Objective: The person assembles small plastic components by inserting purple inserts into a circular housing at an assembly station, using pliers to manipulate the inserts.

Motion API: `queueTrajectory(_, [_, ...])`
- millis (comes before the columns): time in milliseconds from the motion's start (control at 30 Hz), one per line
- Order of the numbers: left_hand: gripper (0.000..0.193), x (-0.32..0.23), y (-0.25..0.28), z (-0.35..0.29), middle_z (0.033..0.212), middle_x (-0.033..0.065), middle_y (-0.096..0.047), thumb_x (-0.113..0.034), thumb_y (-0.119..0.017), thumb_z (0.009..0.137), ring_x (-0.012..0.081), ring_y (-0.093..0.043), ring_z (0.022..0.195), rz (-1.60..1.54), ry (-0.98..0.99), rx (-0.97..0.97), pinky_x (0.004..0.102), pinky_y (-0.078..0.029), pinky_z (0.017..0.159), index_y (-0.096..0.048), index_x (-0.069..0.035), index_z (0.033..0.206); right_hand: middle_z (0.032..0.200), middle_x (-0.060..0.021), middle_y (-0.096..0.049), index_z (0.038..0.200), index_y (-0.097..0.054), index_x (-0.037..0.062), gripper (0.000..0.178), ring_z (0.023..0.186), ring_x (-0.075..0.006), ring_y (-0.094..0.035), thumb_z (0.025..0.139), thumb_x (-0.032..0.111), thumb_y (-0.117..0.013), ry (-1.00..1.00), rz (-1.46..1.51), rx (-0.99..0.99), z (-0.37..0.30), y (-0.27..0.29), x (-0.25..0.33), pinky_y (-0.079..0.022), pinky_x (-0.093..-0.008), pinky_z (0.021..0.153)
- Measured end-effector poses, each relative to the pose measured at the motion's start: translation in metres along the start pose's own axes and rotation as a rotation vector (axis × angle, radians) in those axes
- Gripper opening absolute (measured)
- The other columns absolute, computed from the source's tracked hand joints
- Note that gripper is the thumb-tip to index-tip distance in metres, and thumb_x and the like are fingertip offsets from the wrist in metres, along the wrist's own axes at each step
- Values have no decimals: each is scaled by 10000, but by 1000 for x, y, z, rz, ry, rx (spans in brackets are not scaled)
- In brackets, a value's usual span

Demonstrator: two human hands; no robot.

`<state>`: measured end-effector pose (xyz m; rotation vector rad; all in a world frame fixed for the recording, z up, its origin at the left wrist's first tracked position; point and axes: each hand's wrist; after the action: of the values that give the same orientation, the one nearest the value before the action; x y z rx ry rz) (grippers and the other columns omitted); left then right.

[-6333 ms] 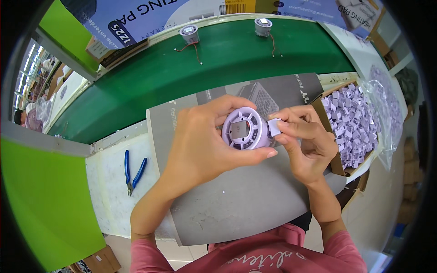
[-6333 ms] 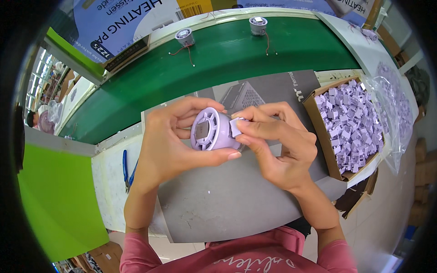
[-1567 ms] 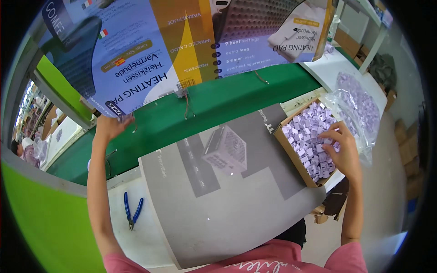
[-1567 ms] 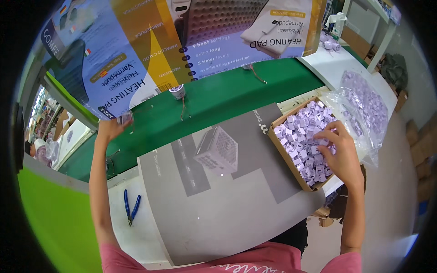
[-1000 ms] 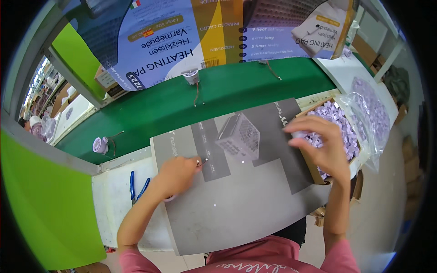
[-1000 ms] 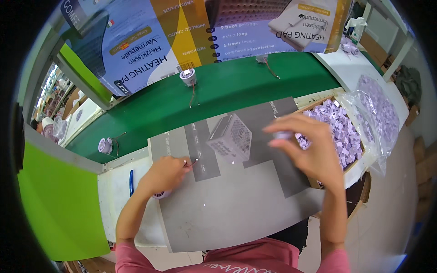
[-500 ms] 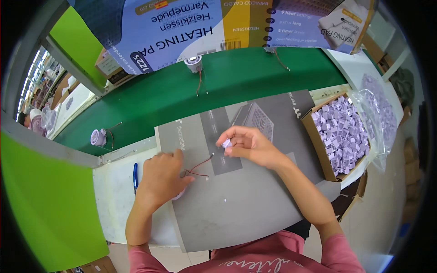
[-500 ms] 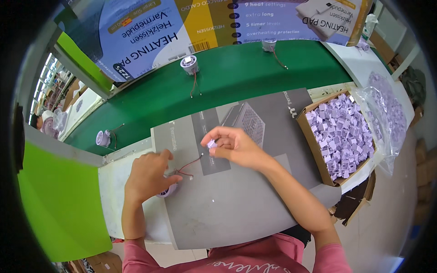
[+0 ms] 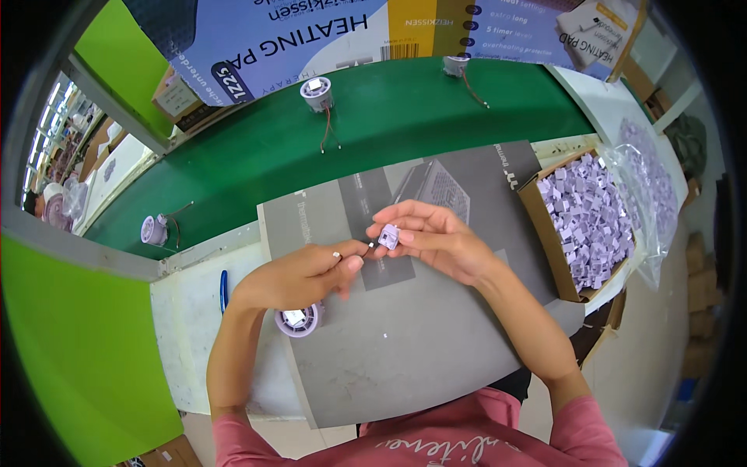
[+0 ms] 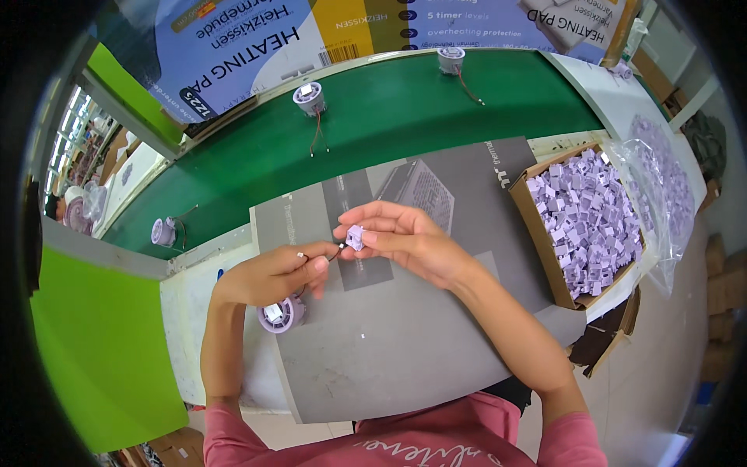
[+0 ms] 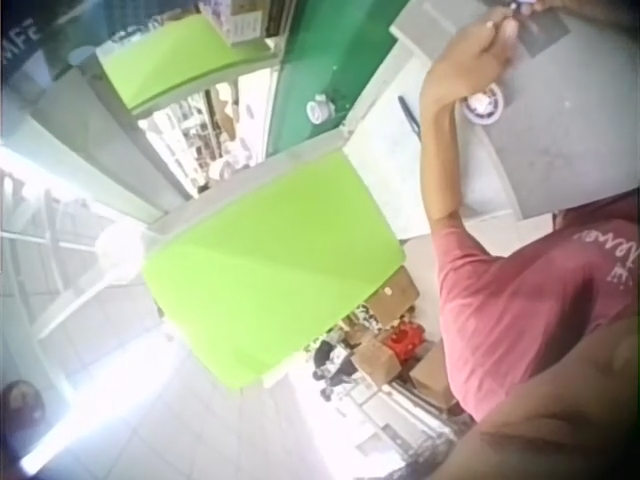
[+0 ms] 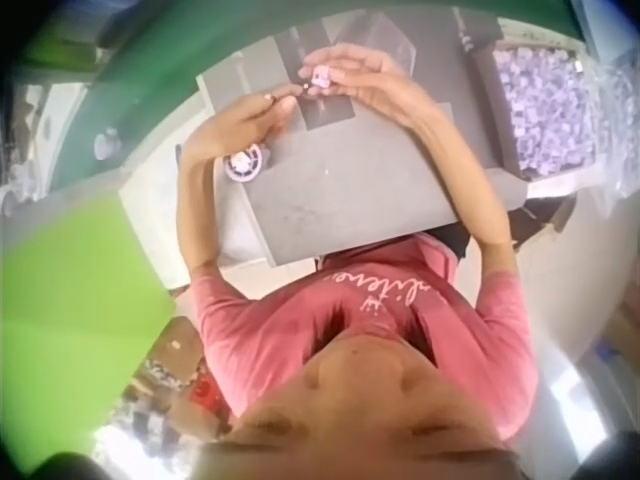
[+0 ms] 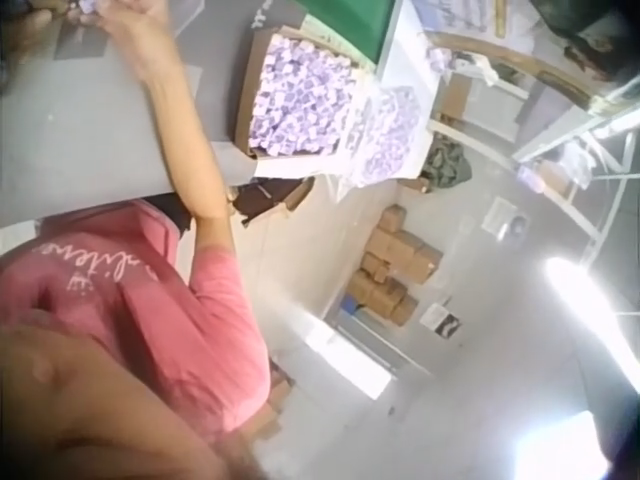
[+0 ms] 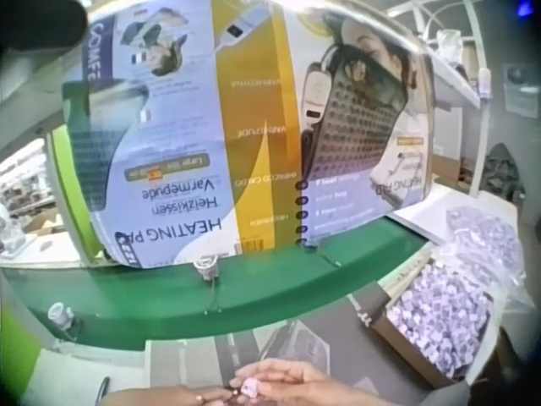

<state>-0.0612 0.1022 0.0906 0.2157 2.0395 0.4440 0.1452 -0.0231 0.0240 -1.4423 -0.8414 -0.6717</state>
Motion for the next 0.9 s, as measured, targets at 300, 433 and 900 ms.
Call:
queueTrajectory(300, [335, 18, -18, 12, 675, 143, -548, -252, -447, 1004, 286, -560, 661, 74, 32, -181, 401, -429, 665, -606, 8, 864, 987, -82, -616, 1137, -679, 29, 229, 860, -174, -551, 987, 164, -570, 503, -856, -20, -1, -19, -10, -445, -285, 756])
queueTrajectory(433, [288, 23, -27, 20, 651, 141, -552, -234, -520, 952, 285, -565, 638, -10, -79, -224, 403, -424, 632, -623, 21, 869, 897, -84, -532, 1080, -684, 70, 220, 788, -244, -544, 861, 53, -690, 677, -1160, -129, -3, -37, -21, -470, -342, 662])
queueTrajectory(900, [341, 16, -20, 19, 660, -34, -486, -288, -485, 1060, 65, -455, 607, -356, -98, -67, 239, -380, 597, -692, -16, 1057, 1012, 6, -599, 1254, -606, 34, 296, 788, -84, -477, 1035, 212, -518, 89, -530, -246, -2, -18, -8, -414, -242, 736])
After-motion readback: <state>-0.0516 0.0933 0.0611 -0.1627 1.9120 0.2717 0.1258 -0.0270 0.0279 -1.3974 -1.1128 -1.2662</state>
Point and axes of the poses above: each hand's wrist, its own z-axis towards the middle knuckle, its own y-axis out of the back of the hand, x = y × z
